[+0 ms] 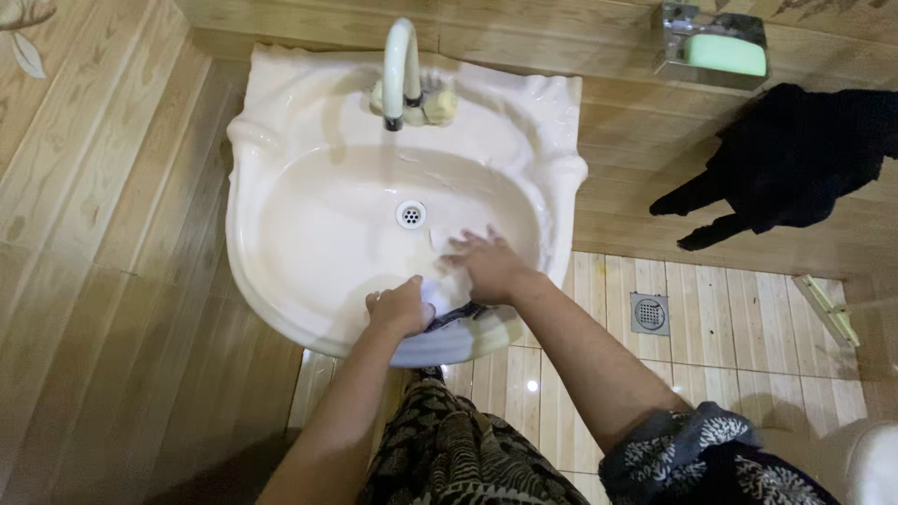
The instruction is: The person scrubs the interior of a bathroom sink with a soapy cloth, rinses the cloth under running water, and wipes the faucet and basin surfaces. The person's left foot is placed inside the sink basin during the task.
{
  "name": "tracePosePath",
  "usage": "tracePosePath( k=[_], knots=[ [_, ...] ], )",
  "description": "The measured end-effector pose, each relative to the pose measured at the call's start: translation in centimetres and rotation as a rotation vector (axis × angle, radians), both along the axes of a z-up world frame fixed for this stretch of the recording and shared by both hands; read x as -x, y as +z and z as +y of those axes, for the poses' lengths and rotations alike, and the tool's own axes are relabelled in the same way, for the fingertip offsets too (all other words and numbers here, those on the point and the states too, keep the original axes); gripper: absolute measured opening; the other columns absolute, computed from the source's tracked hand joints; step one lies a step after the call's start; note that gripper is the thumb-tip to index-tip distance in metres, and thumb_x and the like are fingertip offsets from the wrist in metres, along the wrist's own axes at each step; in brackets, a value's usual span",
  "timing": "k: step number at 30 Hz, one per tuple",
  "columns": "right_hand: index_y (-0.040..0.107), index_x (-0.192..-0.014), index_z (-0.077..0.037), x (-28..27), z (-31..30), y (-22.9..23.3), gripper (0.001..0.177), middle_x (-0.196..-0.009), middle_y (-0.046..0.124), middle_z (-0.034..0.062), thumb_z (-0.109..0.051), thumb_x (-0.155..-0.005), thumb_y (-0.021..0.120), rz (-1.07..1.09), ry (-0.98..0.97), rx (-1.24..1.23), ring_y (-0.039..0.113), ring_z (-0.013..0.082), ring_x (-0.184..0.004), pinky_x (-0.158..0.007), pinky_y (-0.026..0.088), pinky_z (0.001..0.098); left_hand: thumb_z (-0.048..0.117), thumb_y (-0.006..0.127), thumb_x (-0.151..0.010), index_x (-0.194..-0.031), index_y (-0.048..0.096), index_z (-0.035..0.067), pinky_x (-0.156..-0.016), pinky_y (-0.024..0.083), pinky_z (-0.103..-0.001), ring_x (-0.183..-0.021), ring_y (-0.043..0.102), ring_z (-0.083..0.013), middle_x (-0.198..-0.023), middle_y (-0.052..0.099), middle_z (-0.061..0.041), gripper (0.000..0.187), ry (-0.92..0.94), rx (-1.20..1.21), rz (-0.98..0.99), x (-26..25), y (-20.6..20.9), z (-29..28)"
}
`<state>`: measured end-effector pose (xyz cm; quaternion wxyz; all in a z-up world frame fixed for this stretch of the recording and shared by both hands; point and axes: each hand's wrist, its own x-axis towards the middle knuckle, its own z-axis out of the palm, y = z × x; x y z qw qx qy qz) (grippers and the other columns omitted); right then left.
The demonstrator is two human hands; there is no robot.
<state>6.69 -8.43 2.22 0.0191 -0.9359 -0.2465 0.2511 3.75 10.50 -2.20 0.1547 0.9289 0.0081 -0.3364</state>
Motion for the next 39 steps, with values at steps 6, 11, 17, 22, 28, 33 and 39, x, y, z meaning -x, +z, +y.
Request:
tracePosePath(
  k=[6, 11, 17, 22, 28, 33, 39],
  knots=[
    [0.034, -0.159, -0.015, 0.9, 1.2, -4.6, 0.097, -0.170, 0.011, 0.0199, -0.083, -0.091, 0.023, 0.293, -0.315, 0.010, 0.003, 0.0434, -0.158, -0.125, 0.004, 0.0587, 0.028, 0.060, -0.086, -0.135, 0.066, 0.034, -0.117, 0.031, -0.057, -0.134, 0.054, -0.0343, -0.136, 0.065, -0.011, 0.050, -0.049, -0.014, -0.030, 0.7, 0.3, 0.8],
    [0.058, -0.150, -0.012, 0.5, 4.1, -6.0, 0.104, -0.171, 0.017, 0.0254, -0.083, -0.094, 0.005, 0.362, -0.406, 0.075, 0.004, 0.0436, -0.162, -0.130, -0.003, 0.0580, 0.057, 0.065, -0.084, -0.121, 0.076, 0.041, -0.123, 0.022, -0.058, -0.135, 0.051, -0.0313, -0.137, 0.064, -0.006, 0.042, -0.127, 0.057, 0.015, 1.3, 3.2, 1.9],
    [0.030, -0.159, -0.007, 2.6, 8.5, -9.7, 0.091, -0.168, 0.008, 0.0263, -0.072, -0.096, 0.015, 0.389, -0.271, 0.083, -0.008, 0.0462, -0.157, -0.121, -0.006, 0.0666, 0.079, 0.036, -0.091, -0.125, 0.073, 0.032, -0.130, 0.002, -0.060, -0.148, 0.042, -0.0202, -0.148, 0.059, 0.005, 0.068, -0.234, -0.187, 0.014, 2.8, 5.8, 8.1],
    [0.034, -0.161, -0.020, 2.7, 12.6, -14.4, 0.071, -0.165, 0.027, 0.0279, -0.056, -0.100, 0.032, 0.246, 0.138, -0.368, 0.008, 0.0472, -0.157, -0.128, 0.003, 0.0582, 0.065, 0.021, -0.099, -0.138, 0.059, 0.026, -0.127, -0.002, -0.055, -0.152, 0.028, -0.0248, -0.152, 0.049, 0.003, 0.066, -0.236, -0.332, -0.450, 4.4, 3.8, 11.2],
    [0.045, -0.154, -0.027, 2.0, 8.9, -16.1, 0.061, -0.168, 0.028, 0.0131, -0.045, -0.096, 0.047, 0.374, 0.173, -0.507, 0.017, 0.0364, -0.158, -0.126, 0.017, 0.0556, 0.055, 0.034, -0.098, -0.150, 0.045, 0.020, -0.124, 0.014, -0.055, -0.151, 0.031, -0.0212, -0.156, 0.046, -0.001, 0.064, -0.476, -0.455, -0.223, 3.7, 4.2, 7.8],
    [0.054, -0.148, -0.032, 0.9, -1.7, -11.1, 0.056, -0.171, 0.029, 0.0007, -0.036, -0.093, 0.059, 0.200, 0.289, 0.077, 0.024, 0.0274, -0.159, -0.124, 0.029, 0.0535, 0.055, 0.018, -0.113, -0.145, 0.059, 0.010, -0.116, 0.049, -0.043, -0.138, 0.061, -0.0213, -0.144, 0.068, -0.010, 0.069, -0.428, -0.295, 0.039, 4.0, 4.9, 2.9],
    [0.028, -0.162, -0.014, -0.7, -4.8, -4.9, 0.080, -0.172, 0.013, 0.0028, -0.053, -0.095, 0.048, -0.047, -0.067, 0.450, 0.008, 0.0221, -0.159, -0.127, 0.002, 0.0481, 0.049, 0.016, -0.105, -0.156, 0.032, 0.010, -0.120, 0.030, -0.048, -0.150, 0.030, -0.0255, -0.166, 0.026, -0.006, 0.066, -0.461, -0.071, -0.080, 3.6, 2.2, -1.3]
  ],
)
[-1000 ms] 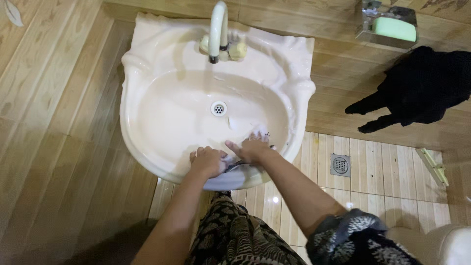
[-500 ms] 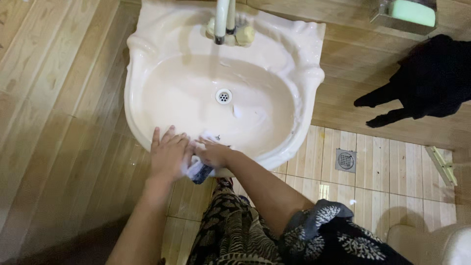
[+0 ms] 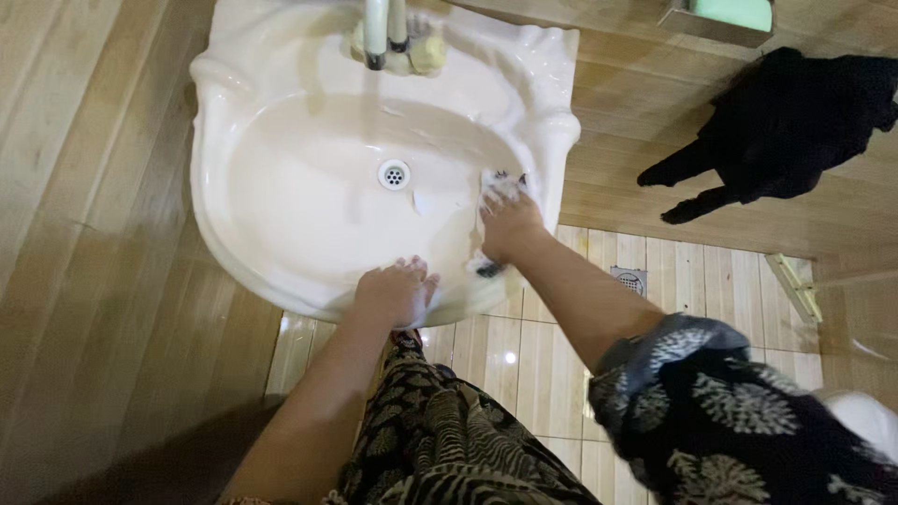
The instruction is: The person scrubs the interior of a bathroom sink with a soapy cloth, rinses the cloth under running water, and wipes the faucet and basin surfaces. The person's left foot is placed inside the sink basin during the task.
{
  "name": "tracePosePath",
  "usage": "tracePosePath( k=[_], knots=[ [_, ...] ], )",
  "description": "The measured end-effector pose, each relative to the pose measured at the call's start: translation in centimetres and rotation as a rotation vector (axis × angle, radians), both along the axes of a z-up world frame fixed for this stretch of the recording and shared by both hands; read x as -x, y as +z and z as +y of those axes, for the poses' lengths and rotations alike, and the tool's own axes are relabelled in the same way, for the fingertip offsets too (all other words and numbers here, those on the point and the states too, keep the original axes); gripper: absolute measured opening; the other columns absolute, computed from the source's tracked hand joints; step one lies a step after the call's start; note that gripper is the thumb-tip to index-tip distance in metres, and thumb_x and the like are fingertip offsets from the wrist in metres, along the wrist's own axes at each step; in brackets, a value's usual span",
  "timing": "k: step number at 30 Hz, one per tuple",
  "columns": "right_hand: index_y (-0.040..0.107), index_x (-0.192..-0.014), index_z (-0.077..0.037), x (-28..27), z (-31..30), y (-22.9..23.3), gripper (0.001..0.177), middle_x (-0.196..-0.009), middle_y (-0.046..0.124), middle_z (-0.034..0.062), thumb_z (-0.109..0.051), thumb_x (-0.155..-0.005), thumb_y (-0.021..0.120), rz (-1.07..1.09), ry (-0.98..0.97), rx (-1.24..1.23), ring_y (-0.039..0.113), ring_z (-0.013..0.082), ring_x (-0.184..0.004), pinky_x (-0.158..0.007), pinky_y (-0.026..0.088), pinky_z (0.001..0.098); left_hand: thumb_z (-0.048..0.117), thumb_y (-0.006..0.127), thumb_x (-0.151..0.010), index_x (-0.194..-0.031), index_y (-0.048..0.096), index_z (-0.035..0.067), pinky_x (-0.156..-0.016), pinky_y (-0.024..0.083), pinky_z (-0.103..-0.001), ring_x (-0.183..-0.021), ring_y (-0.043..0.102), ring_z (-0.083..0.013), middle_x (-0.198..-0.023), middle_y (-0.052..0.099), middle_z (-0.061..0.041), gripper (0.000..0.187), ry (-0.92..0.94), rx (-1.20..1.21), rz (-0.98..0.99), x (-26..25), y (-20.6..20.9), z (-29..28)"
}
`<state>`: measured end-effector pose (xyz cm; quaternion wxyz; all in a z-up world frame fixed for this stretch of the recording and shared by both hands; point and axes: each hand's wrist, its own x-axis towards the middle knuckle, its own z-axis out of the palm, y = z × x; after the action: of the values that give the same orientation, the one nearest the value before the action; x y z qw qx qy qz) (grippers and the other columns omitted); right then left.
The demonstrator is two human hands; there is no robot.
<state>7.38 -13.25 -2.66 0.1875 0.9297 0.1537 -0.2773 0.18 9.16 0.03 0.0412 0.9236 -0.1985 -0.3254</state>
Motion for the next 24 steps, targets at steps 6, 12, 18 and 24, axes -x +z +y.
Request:
tracePosePath(
  k=[6, 12, 18, 24],
  knots=[
    [0.015, -0.163, -0.007, 2.3, 4.4, -0.1, 0.090, -0.172, 0.003, 0.0131, -0.059, -0.096, 0.044, 0.065, -0.196, -0.137, 0.001, 0.0340, -0.159, -0.124, -0.001, 0.0553, 0.047, 0.021, -0.107, -0.157, 0.033, 0.015, -0.123, 0.027, -0.050, -0.153, 0.028, -0.0237, -0.168, 0.026, -0.001, 0.061, 0.061, -0.038, 0.050, -0.1, -2.0, 1.1],
    [0.035, -0.157, -0.021, 2.9, 9.9, -5.9, 0.060, -0.171, 0.006, 0.0146, -0.047, -0.104, 0.033, 0.329, -0.077, -0.300, -0.001, 0.0373, -0.160, -0.128, -0.004, 0.0577, 0.039, 0.036, -0.100, -0.158, 0.035, 0.028, -0.122, 0.031, -0.047, -0.152, 0.034, -0.0190, -0.167, 0.029, 0.000, 0.059, 0.028, -0.202, -0.008, -0.1, -1.2, 3.9],
    [0.051, -0.149, -0.015, 1.8, 10.8, -12.5, 0.050, -0.171, 0.015, 0.0148, -0.026, -0.101, 0.045, 0.270, 0.372, -0.693, 0.003, 0.0337, -0.160, -0.127, 0.001, 0.0523, 0.040, 0.034, -0.104, -0.155, 0.044, 0.017, -0.127, 0.024, -0.046, -0.153, 0.036, -0.0167, -0.165, 0.039, 0.000, 0.057, 0.125, -0.262, -0.103, -0.3, -1.2, 7.8],
    [0.027, -0.159, -0.026, 1.6, 5.2, -7.0, 0.061, -0.174, 0.003, -0.0003, -0.043, -0.102, 0.036, 0.360, 0.056, -0.394, 0.000, 0.0249, -0.160, -0.127, 0.000, 0.0532, 0.043, 0.024, -0.105, -0.163, 0.017, 0.011, -0.126, 0.015, -0.051, -0.157, 0.016, -0.0248, -0.172, 0.010, -0.005, 0.067, 0.091, -0.187, 0.077, -1.9, -4.3, 4.5]
  ],
)
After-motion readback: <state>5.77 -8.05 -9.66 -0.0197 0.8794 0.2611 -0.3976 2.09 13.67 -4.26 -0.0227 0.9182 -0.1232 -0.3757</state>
